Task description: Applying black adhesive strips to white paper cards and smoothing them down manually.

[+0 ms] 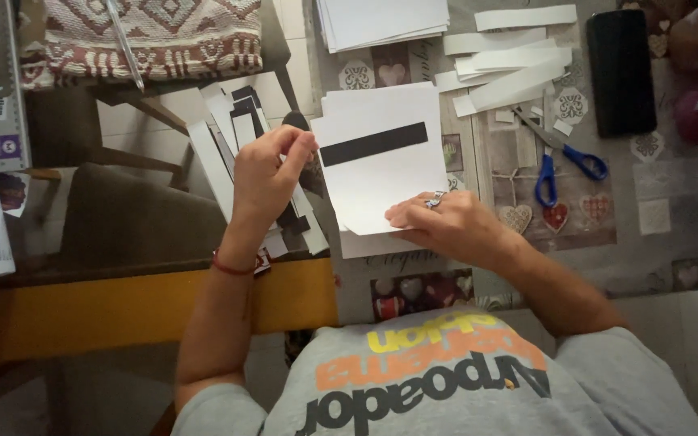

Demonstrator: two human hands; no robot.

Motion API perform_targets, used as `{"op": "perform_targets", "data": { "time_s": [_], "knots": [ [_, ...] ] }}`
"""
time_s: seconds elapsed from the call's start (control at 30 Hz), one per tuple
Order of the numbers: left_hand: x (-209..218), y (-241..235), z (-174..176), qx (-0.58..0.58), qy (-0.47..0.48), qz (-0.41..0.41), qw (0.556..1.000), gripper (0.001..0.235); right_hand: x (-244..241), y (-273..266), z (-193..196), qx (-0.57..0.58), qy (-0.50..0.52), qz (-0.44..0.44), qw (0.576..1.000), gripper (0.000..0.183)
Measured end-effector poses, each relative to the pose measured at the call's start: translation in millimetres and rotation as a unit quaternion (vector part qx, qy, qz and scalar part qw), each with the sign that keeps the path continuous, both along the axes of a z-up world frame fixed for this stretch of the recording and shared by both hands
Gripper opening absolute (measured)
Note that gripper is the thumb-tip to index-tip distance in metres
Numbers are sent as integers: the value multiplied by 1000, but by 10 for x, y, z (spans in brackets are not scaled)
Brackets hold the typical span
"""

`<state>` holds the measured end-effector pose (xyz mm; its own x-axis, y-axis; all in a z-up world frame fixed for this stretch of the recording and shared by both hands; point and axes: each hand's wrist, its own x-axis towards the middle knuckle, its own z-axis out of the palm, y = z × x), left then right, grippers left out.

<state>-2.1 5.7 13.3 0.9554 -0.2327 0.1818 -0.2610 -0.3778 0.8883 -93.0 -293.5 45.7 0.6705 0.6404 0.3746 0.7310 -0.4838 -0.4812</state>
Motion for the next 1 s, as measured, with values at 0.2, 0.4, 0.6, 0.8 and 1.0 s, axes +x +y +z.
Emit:
{"op": "perform_targets", "data": {
  "time_s": [0.2,0.4,0.6,0.8,1.0],
  "knots": [
    [20,27,110,-38,-2,8,999,28,-20,28,275,-7,79,-5,997,13],
    [-16,61,274,-40,-88,55,994,31,15,-455,742,-53,-245,-93,964,17],
    [-21,92,303,-39,-87,73,993,30,1135,-384,627,5,-376,-67,924,25],
    [32,150,242,2,-126,97,987,32,2317,-355,-95,-131,-384,-58,912,52],
    [59,250,251,6,-135,128,982,31,2479,-174,-279,-162,-373,-25,913,44]
  ]
}}
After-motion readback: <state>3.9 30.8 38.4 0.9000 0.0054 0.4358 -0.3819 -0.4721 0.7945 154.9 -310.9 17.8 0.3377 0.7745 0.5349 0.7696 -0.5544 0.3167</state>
